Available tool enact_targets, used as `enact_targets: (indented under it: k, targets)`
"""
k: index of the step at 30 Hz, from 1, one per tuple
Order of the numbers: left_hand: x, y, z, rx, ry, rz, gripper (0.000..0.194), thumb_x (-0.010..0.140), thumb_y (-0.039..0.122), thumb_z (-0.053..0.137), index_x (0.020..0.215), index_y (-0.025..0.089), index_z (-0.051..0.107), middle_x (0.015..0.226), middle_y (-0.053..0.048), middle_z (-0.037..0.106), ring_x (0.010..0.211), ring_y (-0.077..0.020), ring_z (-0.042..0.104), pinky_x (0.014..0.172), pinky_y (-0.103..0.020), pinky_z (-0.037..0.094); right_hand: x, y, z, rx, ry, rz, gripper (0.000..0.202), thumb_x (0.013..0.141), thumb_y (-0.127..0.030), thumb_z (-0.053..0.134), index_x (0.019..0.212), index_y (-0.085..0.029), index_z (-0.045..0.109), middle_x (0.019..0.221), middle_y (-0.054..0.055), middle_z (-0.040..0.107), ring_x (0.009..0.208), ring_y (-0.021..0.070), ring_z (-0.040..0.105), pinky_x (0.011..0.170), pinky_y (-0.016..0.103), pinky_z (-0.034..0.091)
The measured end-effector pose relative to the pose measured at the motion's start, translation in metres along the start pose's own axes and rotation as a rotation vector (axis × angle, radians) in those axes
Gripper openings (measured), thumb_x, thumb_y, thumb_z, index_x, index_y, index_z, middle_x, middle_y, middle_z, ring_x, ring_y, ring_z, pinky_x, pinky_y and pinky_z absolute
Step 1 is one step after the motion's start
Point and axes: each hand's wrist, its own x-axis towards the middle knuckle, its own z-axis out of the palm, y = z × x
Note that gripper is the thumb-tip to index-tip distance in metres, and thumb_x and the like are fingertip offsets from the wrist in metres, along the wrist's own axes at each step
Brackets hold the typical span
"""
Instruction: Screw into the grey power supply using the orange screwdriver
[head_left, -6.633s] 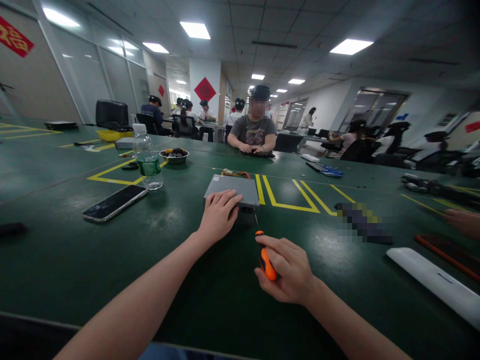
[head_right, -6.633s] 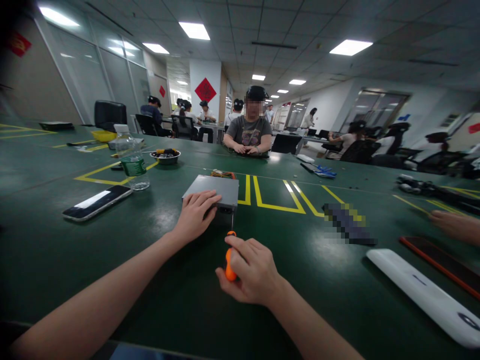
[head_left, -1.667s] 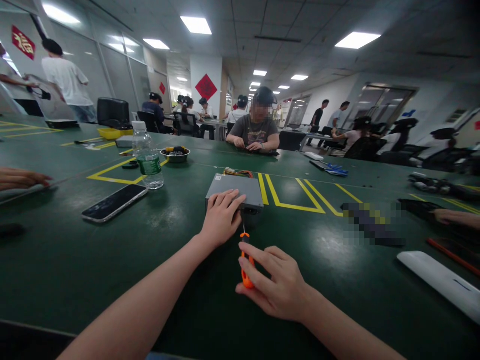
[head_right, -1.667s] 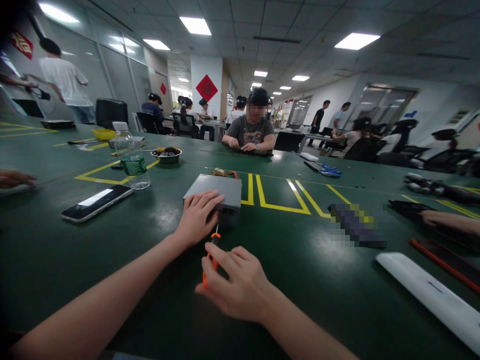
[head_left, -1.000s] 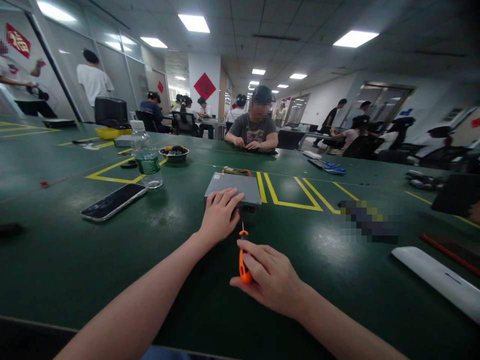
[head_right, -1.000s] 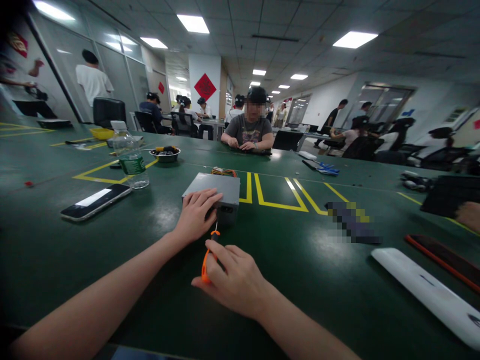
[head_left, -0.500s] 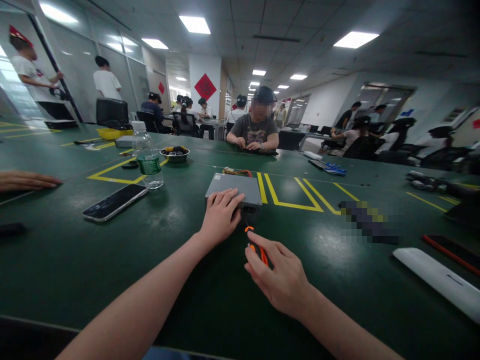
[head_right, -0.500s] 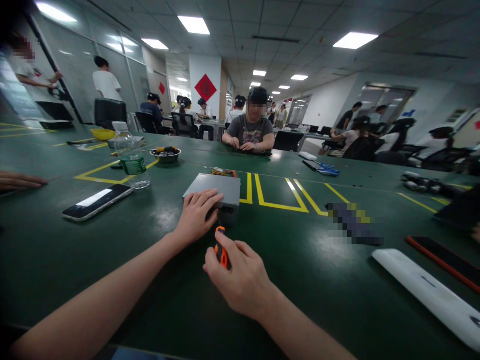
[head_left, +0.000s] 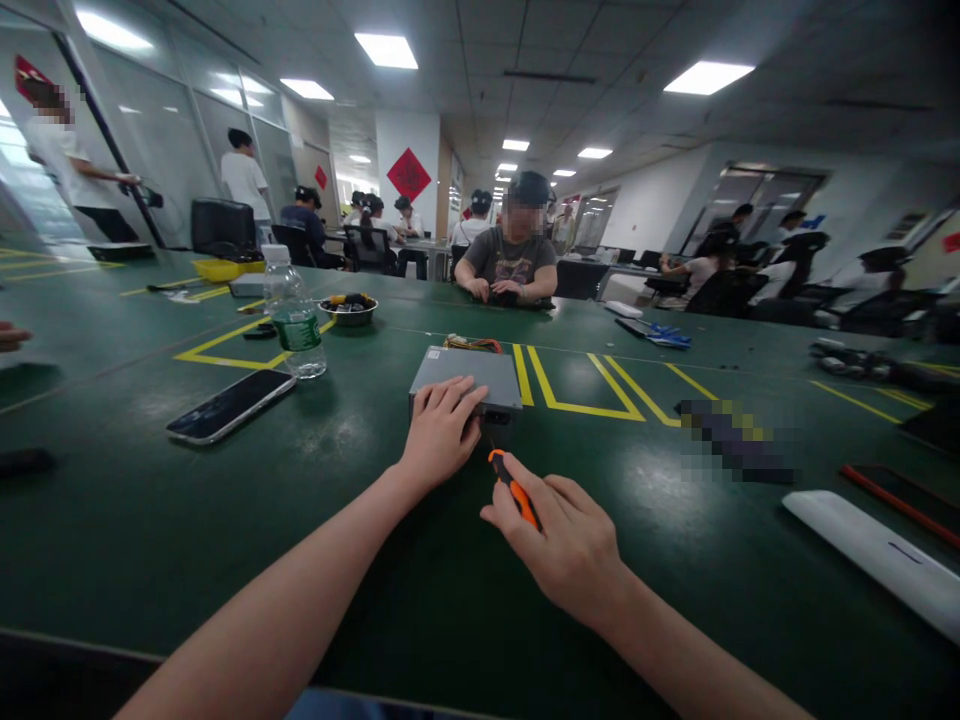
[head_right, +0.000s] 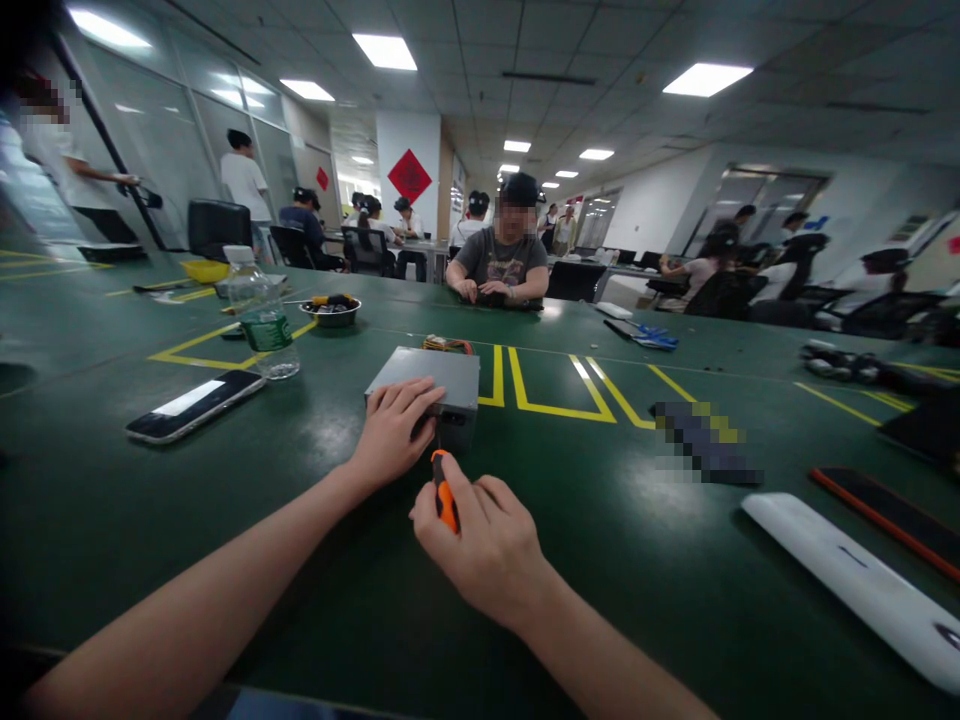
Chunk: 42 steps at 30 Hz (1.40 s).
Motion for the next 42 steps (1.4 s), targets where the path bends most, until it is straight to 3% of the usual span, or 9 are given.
enact_targets:
  k: [2,7,13,16,19,25,32,39,42]
  targets:
    - [0.0,0.0,0.0,-0.002,-0.001,0.0,0.037,0.085,0.023,0.046,0.121,0.025,0.05,0.13,-0.005,0.051,0.122,-0.0219,0.041,0.1,-0.041,0.027,-0.001,0.002,0.0,0.029,0.003,0.03,0.012,0.087,-0.022,0.054,0.096,-0.014,0.054,0.104,0.021,0.063,0.086,0.0235,0.065,0.071,0.036,0.053]
    - [0.0,-0.002,0.001,-0.01,0.0,0.004,0.039,0.084,0.022,0.047,0.122,0.025,0.05,0.13,-0.005,0.051,0.122,-0.0227,0.041,0.101,-0.042,0.027,-0.003,-0.002,0.005,0.138,-0.05,-0.038,0.02,0.085,-0.011,0.047,0.104,-0.015,0.051,0.122,0.022,0.052,0.118,0.0302,0.047,0.088,0.045,0.048]
    - [-0.001,0.0,-0.001,-0.008,0.0,-0.001,0.039,0.083,0.022,0.046,0.122,0.025,0.05,0.13,-0.005,0.051,0.121,-0.0227,0.042,0.1,-0.042,0.028,-0.001,0.001,0.008,0.115,0.035,-0.028,0.014,0.084,-0.012,0.054,0.096,-0.019,0.051,0.112,0.015,0.059,0.111,0.0252,0.054,0.086,0.039,0.051]
    - [-0.001,0.0,-0.002,-0.011,0.004,-0.001,0.039,0.083,0.022,0.047,0.122,0.025,0.05,0.13,-0.005,0.051,0.121,-0.0227,0.042,0.1,-0.042,0.027,-0.004,0.002,0.008,0.15,0.006,0.014,0.014,0.085,-0.01,0.051,0.098,-0.017,0.049,0.12,0.018,0.054,0.117,0.0271,0.049,0.09,0.044,0.049]
    - [-0.001,0.0,-0.001,-0.008,-0.001,0.003,0.039,0.083,0.022,0.047,0.122,0.025,0.05,0.131,-0.005,0.05,0.122,-0.0229,0.041,0.1,-0.042,0.027,-0.006,0.001,0.007,0.161,-0.042,-0.052,0.018,0.085,-0.009,0.048,0.102,-0.016,0.049,0.123,0.018,0.052,0.121,0.0278,0.044,0.092,0.044,0.047]
    - [-0.001,-0.001,0.0,-0.007,0.005,0.002,0.04,0.083,0.021,0.047,0.122,0.025,0.05,0.13,-0.005,0.051,0.121,-0.0226,0.042,0.1,-0.041,0.027,0.002,0.002,0.006,0.073,0.058,-0.076,0.016,0.082,-0.011,0.057,0.096,-0.019,0.053,0.103,0.013,0.064,0.102,0.0229,0.06,0.086,0.037,0.052]
    - [-0.001,0.0,-0.001,-0.005,0.001,-0.001,0.039,0.083,0.022,0.047,0.122,0.025,0.05,0.13,-0.005,0.051,0.121,-0.0229,0.042,0.1,-0.042,0.028,-0.004,0.001,0.009,0.146,-0.031,-0.063,0.016,0.084,-0.008,0.049,0.097,-0.016,0.05,0.118,0.019,0.055,0.118,0.0295,0.048,0.09,0.046,0.048]
    - [-0.001,0.0,0.0,-0.005,0.008,-0.003,0.037,0.085,0.023,0.046,0.122,0.025,0.05,0.13,-0.004,0.051,0.121,-0.022,0.042,0.1,-0.041,0.027,-0.003,0.005,0.012,0.126,0.073,0.002,0.016,0.086,-0.014,0.055,0.099,-0.015,0.045,0.104,0.017,0.061,0.107,0.024,0.057,0.09,0.044,0.048]
    - [-0.001,0.0,0.0,-0.004,0.012,-0.005,0.037,0.085,0.023,0.045,0.121,0.025,0.05,0.129,-0.004,0.051,0.121,-0.022,0.042,0.101,-0.041,0.027,-0.006,0.004,0.012,0.149,-0.003,0.016,0.019,0.085,-0.012,0.052,0.102,-0.015,0.043,0.114,0.021,0.055,0.116,0.0288,0.05,0.092,0.05,0.045]
